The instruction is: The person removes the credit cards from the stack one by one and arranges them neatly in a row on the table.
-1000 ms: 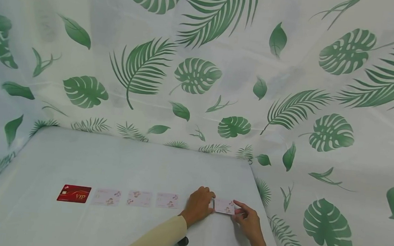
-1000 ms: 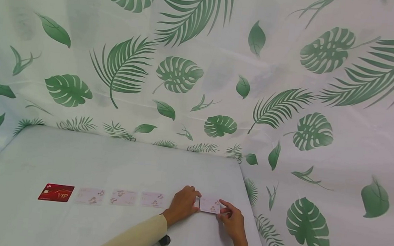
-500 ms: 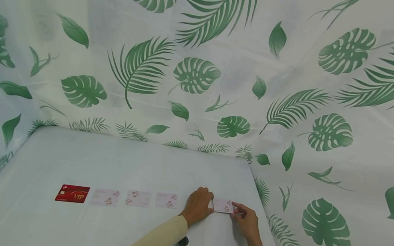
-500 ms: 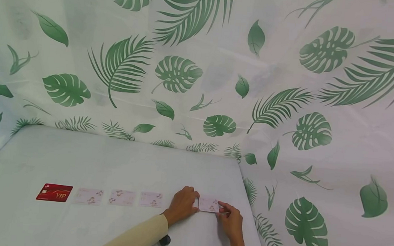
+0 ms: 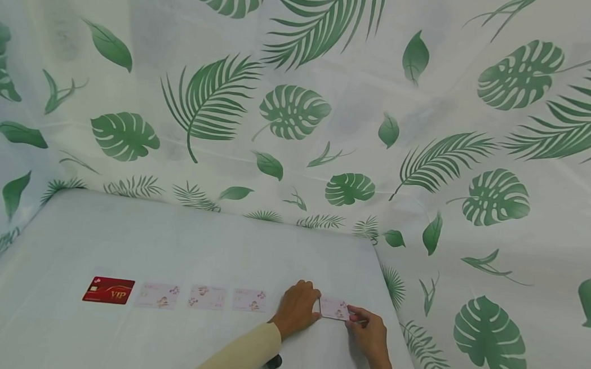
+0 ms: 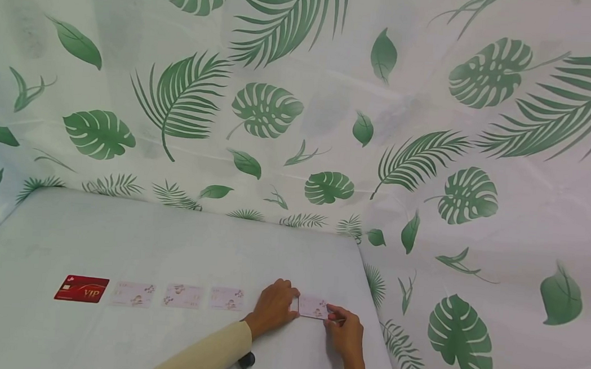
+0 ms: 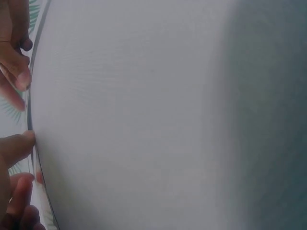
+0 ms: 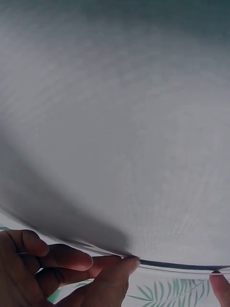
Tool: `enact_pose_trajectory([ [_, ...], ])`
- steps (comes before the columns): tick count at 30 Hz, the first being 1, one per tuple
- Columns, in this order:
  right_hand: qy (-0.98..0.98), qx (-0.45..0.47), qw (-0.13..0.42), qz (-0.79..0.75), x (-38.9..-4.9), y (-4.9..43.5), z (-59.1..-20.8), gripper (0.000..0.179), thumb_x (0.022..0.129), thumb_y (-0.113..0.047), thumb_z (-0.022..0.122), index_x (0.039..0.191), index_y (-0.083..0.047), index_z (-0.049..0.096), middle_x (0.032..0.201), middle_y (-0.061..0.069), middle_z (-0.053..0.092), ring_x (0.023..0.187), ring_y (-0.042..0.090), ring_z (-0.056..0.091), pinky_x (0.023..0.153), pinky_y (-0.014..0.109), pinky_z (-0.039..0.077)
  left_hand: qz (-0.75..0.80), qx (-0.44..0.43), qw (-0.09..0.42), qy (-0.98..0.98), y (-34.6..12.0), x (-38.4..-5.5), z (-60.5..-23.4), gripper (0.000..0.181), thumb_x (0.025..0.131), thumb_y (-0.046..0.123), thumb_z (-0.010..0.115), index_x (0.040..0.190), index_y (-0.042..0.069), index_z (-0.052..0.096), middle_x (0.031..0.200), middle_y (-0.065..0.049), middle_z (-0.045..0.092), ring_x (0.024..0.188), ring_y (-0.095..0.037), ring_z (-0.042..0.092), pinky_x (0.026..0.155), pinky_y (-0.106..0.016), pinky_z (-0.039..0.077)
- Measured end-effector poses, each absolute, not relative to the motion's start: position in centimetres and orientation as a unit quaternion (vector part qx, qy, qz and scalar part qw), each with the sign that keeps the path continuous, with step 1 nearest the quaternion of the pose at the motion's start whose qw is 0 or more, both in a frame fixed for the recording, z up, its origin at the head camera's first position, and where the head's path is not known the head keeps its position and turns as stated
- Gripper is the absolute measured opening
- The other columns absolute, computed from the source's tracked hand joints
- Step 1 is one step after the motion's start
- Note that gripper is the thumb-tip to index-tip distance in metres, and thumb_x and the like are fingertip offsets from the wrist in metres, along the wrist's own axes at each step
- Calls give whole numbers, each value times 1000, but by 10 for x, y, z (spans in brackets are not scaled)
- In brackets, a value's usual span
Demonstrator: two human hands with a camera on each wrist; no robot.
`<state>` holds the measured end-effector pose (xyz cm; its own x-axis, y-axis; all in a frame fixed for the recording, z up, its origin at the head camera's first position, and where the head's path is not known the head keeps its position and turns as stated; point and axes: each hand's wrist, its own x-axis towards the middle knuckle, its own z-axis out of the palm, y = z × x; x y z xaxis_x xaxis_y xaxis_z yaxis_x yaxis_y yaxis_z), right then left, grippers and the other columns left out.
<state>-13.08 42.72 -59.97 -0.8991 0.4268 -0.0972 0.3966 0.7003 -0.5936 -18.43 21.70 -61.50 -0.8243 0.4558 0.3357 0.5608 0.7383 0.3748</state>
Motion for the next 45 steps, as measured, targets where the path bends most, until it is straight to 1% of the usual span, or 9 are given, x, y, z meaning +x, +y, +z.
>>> enact_pose_trajectory([
  [9, -920, -221, 27, 323, -129, 423, -597, 35, 82, -4, 76, 114, -18, 75, 93, 0, 70, 84, 20, 55, 68, 29, 43, -223, -279, 117, -927, 212, -180, -609, 40, 76, 44, 84, 104, 18, 74, 82, 4, 59, 75, -11, 46, 63, -21, 37],
  [15, -924, -215, 44, 314, -130, 420, -595, 34, 84, -9, 75, 116, -20, 74, 96, 1, 69, 82, 18, 55, 66, 27, 43, -238, -272, 124, -924, 212, -181, -609, 47, 77, 45, 84, 114, 19, 72, 92, 4, 63, 82, -12, 49, 69, -22, 42],
  [20, -924, -212, 64, 312, -133, 415, -594, 34, 87, -18, 74, 121, -22, 70, 102, 2, 70, 83, 18, 54, 64, 27, 42, -239, -269, 156, -920, 211, -185, -611, 52, 76, 50, 82, 117, 20, 70, 98, 2, 62, 91, -14, 52, 76, -26, 45],
  [24, -927, -201, 85, 307, -134, 411, -595, 39, 87, -22, 76, 125, -21, 67, 112, 8, 70, 94, 23, 55, 72, 33, 44, -239, -272, 186, -913, 209, -190, -615, 60, 75, 54, 80, 122, 20, 67, 107, 1, 61, 101, -16, 53, 81, -31, 45],
  [28, -933, -179, 98, 296, -135, 407, -596, 48, 86, -24, 78, 132, -19, 63, 130, 16, 62, 113, 32, 50, 88, 49, 43, -239, -283, 199, -907, 206, -193, -617, 69, 76, 57, 77, 133, 21, 60, 127, -3, 59, 119, -21, 52, 89, -37, 45],
  [33, -951, -149, 88, 257, -138, 402, -595, 64, 85, -30, 79, 143, -20, 53, 150, 22, 45, 133, 45, 34, 103, 65, 27, -210, -297, 208, -908, 201, -196, -617, 80, 79, 62, 69, 145, 21, 50, 152, -9, 45, 141, -30, 42, 104, -47, 41],
  [38, -966, -132, 87, 204, -141, 394, -594, 79, 83, -40, 78, 151, -21, 42, 158, 29, 28, 138, 57, 26, 101, 76, 23, -203, -298, 214, -908, 194, -195, -615, 94, 77, 67, 68, 154, 21, 38, 164, -14, 24, 149, -39, 28, 111, -58, 32],
  [42, -974, -123, 94, 166, -144, 385, -595, 85, 84, -55, 73, 154, -25, 36, 162, 29, 18, 143, 58, 16, 103, 79, 12, -207, -287, 209, -911, 189, -194, -616, 100, 76, 68, 68, 157, 23, 31, 168, -14, 8, 152, -43, 14, 113, -65, 21],
  [45, -976, -115, 101, 156, -147, 376, -596, 86, 84, -60, 69, 155, -28, 34, 163, 28, 14, 144, 60, 10, 103, 81, 6, -207, -278, 209, -914, 185, -195, -618, 98, 76, 68, 66, 157, 24, 31, 168, -13, 6, 152, -45, 9, 111, -70, 17],
])
